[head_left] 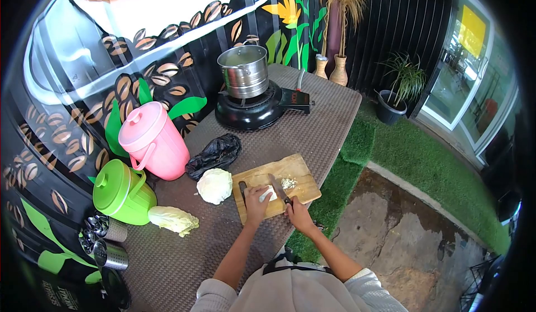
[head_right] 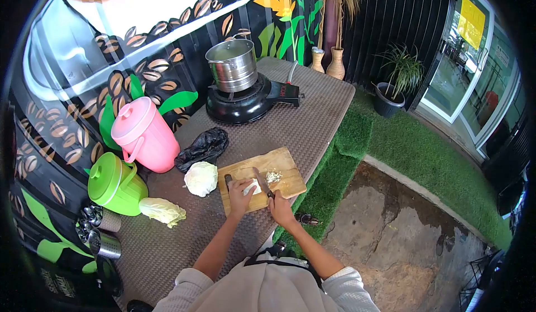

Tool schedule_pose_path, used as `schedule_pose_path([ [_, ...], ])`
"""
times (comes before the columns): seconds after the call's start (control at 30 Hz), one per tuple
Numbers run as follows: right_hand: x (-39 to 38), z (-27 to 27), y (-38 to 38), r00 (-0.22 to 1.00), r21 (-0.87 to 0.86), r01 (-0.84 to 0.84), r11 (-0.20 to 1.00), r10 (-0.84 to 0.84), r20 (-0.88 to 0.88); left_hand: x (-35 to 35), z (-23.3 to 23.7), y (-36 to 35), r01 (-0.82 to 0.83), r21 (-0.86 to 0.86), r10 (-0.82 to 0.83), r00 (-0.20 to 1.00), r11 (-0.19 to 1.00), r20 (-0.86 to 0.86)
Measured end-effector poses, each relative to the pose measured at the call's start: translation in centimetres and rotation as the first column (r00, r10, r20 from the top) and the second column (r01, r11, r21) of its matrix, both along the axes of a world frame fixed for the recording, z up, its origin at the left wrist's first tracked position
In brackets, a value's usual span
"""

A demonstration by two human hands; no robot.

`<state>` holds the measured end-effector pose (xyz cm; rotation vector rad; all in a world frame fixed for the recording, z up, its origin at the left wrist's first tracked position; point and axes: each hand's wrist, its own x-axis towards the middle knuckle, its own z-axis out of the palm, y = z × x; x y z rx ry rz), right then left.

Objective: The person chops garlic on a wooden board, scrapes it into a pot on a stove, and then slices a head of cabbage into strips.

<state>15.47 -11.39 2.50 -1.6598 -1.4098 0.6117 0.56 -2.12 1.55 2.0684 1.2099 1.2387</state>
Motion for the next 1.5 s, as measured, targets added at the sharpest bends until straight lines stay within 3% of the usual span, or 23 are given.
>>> schedule_pose_path([
  [0.1, -0.1, -0.5, 0.4, 0.999, -0.022, -0.008, 1.0, 0.009, 0.045, 0.3, 0.2, -0.2, -0.051, 0.016, 0.052, 0.995, 0.999, -0.082],
  [0.17, -0.4, -0.6, 0.7, 0.997, -0.043, -0.009, 0.999, 0.012, 0.07, 0.5, 0.4, -0.1, -0.063, 0.129, 0.085, 0.98, 0.99, -0.177],
  [0.23, -0.9, -0.4, 0.8, 0.989, -0.077, 0.038, 0.996, -0.026, 0.149, 0.7, -0.6, 0.3, -0.043, 0.113, 0.062, 0.985, 0.993, -0.164],
  [0.47, -1.7, 2.1, 1.0, 0.983, -0.151, 0.05, 0.987, -0.022, 0.183, 0.6, -0.9, 0.5, 0.03, 0.05, -0.025, 0.994, 0.998, -0.111],
  [0.73, -2.0, 3.2, 1.9, 0.921, -0.371, 0.018, 0.928, 0.13, 0.368, 0.7, -0.5, 0.0, 0.04, 0.07, -0.032, 0.994, 0.997, -0.108],
  [0.87, -2.9, 0.8, 1.1, 0.907, -0.34, 0.002, 0.941, 0.142, 0.398, 0.7, -0.8, 0.2, 0.044, 0.076, -0.036, 0.993, 0.996, -0.111],
  [0.97, -4.1, 0.8, 1.1, 0.91, -0.359, 0.139, 0.923, 0.024, 0.415, 0.6, -0.6, 0.2, 0.063, 0.074, -0.056, 0.994, 0.995, -0.096],
  [1.13, -2.7, 2.1, 2.0, 0.844, -0.412, 0.063, 0.909, 0.172, 0.508, 0.6, -0.4, 0.0, 0.058, 0.069, -0.051, 0.994, 0.996, -0.101],
  [1.3, -1.7, 3.3, 2.1, 0.86, -0.406, -0.008, 0.914, 0.213, 0.464, 0.6, 0.0, -0.1, 0.044, 0.05, -0.038, 0.993, 0.998, -0.108],
  [1.37, -2.3, 2.1, 1.5, 0.775, -0.336, 0.079, 0.938, 0.154, 0.613, 0.6, -0.3, 0.0, 0.036, 0.053, -0.029, 0.993, 0.998, -0.118],
  [1.5, -4.2, 0.3, 1.2, 0.796, -0.267, 0.226, 0.937, -0.019, 0.605, 0.7, 0.0, -0.2, 0.039, 0.068, -0.031, 0.992, 0.997, -0.118],
])
